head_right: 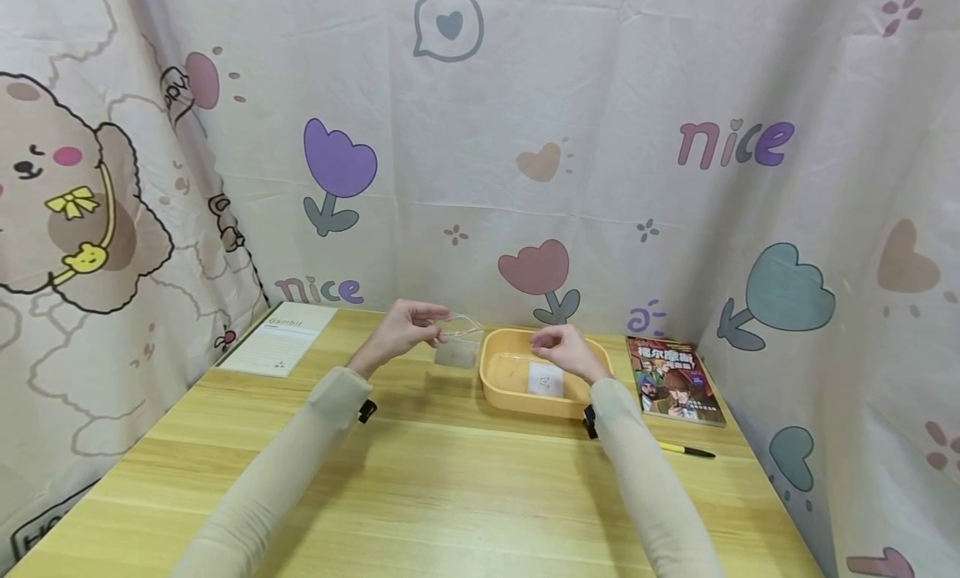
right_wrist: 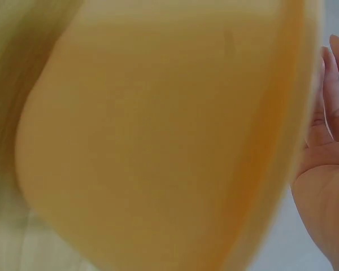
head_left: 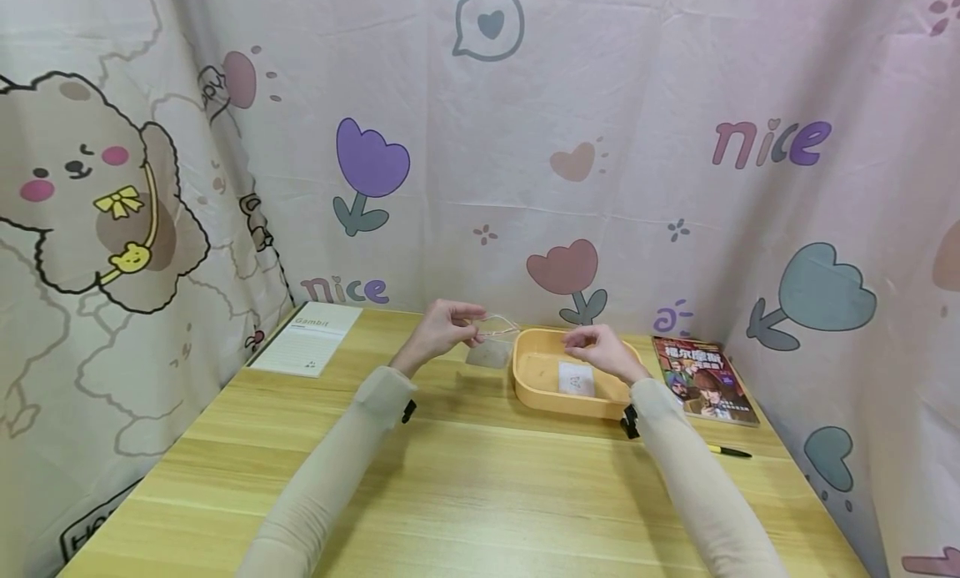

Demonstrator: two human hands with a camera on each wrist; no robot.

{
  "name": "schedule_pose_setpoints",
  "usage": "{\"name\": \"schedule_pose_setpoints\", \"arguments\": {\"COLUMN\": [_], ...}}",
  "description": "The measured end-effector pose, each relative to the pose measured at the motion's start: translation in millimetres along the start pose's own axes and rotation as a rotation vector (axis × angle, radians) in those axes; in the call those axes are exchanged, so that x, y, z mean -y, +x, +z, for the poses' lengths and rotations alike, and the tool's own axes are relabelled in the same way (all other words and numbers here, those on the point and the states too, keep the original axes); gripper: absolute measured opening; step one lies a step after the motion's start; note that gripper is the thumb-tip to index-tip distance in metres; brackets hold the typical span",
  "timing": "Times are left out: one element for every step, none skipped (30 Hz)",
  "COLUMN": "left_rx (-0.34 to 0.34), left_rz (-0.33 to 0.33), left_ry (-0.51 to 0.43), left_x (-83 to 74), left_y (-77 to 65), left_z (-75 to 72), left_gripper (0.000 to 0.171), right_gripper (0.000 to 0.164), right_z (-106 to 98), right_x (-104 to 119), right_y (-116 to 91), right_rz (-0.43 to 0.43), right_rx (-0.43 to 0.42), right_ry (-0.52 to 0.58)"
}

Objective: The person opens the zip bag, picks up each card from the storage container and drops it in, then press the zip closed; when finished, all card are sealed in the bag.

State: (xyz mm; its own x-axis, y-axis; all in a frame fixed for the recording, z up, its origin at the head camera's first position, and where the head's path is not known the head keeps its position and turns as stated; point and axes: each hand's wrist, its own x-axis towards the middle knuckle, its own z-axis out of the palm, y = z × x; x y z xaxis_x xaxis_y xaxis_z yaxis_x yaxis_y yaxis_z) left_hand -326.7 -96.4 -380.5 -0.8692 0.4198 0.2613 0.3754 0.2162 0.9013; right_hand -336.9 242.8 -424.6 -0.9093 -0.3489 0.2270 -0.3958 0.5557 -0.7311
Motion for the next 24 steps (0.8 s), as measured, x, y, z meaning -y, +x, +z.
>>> {"name": "schedule_pose_setpoints", "arguments": {"left_rx": [0.0,-0.001,-0.001,-0.001,-0.001,0.0,-0.002,-0.002,-0.003,-0.004,-0.005,-0.007,-0.008,-0.008,-0.009,-0.009,-0.009,-0.01,-0.009,-0.01,-0.01,-0.009,-0.008,-0.008], "left_rz": [0.0,-0.001,-0.002,-0.002,-0.001,0.0,0.0,0.002,0.003,0.003,0.003,0.0,-0.003,-0.006,-0.01,-0.013,-0.016,-0.019,-0.019,-0.018,-0.018,-0.018,-0.019,-0.022], "left_ry": [0.003,0.004,0.005,0.007,0.007,0.008,0.011,0.01,0.011,0.014,0.015,0.016,0.016,0.013,0.013,0.014,0.011,0.01,0.008,0.007,0.007,0.009,0.005,0.001], "left_x": [0.1,0.1,0.0,0.0,-0.2,-0.1,0.0,0.0,0.0,0.1,0.4,0.8,1.1,1.4,1.7,2.0,2.2,2.2,2.2,2.0,1.7,1.7,1.5,1.3], "left_y": [0.2,0.4,0.7,0.7,0.8,0.8,0.8,0.9,1.0,0.8,0.8,0.9,1.0,1.1,1.2,1.5,1.8,1.8,1.9,1.9,1.9,1.8,1.6,1.4], "left_z": [0.0,0.2,0.3,0.4,0.7,0.9,1.2,1.6,1.9,2.0,2.3,2.5,2.6,2.7,2.9,3.3,3.7,4.1,4.4,4.6,4.9,5.2,5.4,5.5], "left_gripper": [0.04,0.04,0.04,0.04,0.04,0.04,0.04,0.039,0.039,0.039,0.039,0.039,0.039,0.039,0.039,0.039,0.039,0.039,0.039,0.039,0.039,0.039,0.039,0.039], "right_gripper": [0.024,0.025,0.025,0.025,0.025,0.025,0.026,0.026,0.026,0.027,0.027,0.027,0.028,0.029,0.03,0.031,0.032,0.033,0.034,0.035,0.035,0.036,0.038,0.04], "right_z": [-0.2,-0.5,-0.8,-1.2,-1.8,-2.5,-3.6,-4.6,-5.8,-6.7,-7.7,-8.6,-9.4,-10.1,-10.5,-11.0,-11.5,-11.8,-12.2,-12.2,-12.2,-12.1,-11.7,-10.9], "right_x": [-3.2,-5.8,-8.7,-11.3,-13.7,-16.2,-18.2,-20.7,-23.2,-25.7,-28.3,-30.9,-33.5,-36.1,-38.5,-41.0,-42.6,-44.1,-45.3,-46.3,-47.0,-47.4,-47.8,-48.5], "right_y": [-0.2,-0.5,-0.8,-1.3,-1.9,-2.5,-3.8,-4.8,-6.0,-7.0,-7.8,-8.8,-9.8,-10.3,-10.8,-11.3,-11.7,-12.2,-12.6,-12.8,-12.9,-13.3,-13.5,-13.7], "right_rz": [0.0,0.006,0.0,-0.002,-0.01,-0.018,-0.03,-0.031,-0.032,-0.038,-0.034,-0.024,-0.017,0.001,0.012,0.023,0.041,0.046,0.049,0.059,0.065,0.08,0.088,0.101], "right_rx": [0.001,-0.001,-0.002,-0.003,0.0,0.006,0.018,0.03,0.047,0.065,0.082,0.095,0.108,0.119,0.126,0.131,0.137,0.145,0.153,0.162,0.169,0.18,0.195,0.211], "right_ry": [-0.002,0.003,0.004,0.01,0.015,0.021,0.026,0.032,0.038,0.036,0.028,0.011,-0.01,-0.032,-0.06,-0.095,-0.124,-0.158,-0.188,-0.214,-0.239,-0.246,-0.251,-0.251]}}
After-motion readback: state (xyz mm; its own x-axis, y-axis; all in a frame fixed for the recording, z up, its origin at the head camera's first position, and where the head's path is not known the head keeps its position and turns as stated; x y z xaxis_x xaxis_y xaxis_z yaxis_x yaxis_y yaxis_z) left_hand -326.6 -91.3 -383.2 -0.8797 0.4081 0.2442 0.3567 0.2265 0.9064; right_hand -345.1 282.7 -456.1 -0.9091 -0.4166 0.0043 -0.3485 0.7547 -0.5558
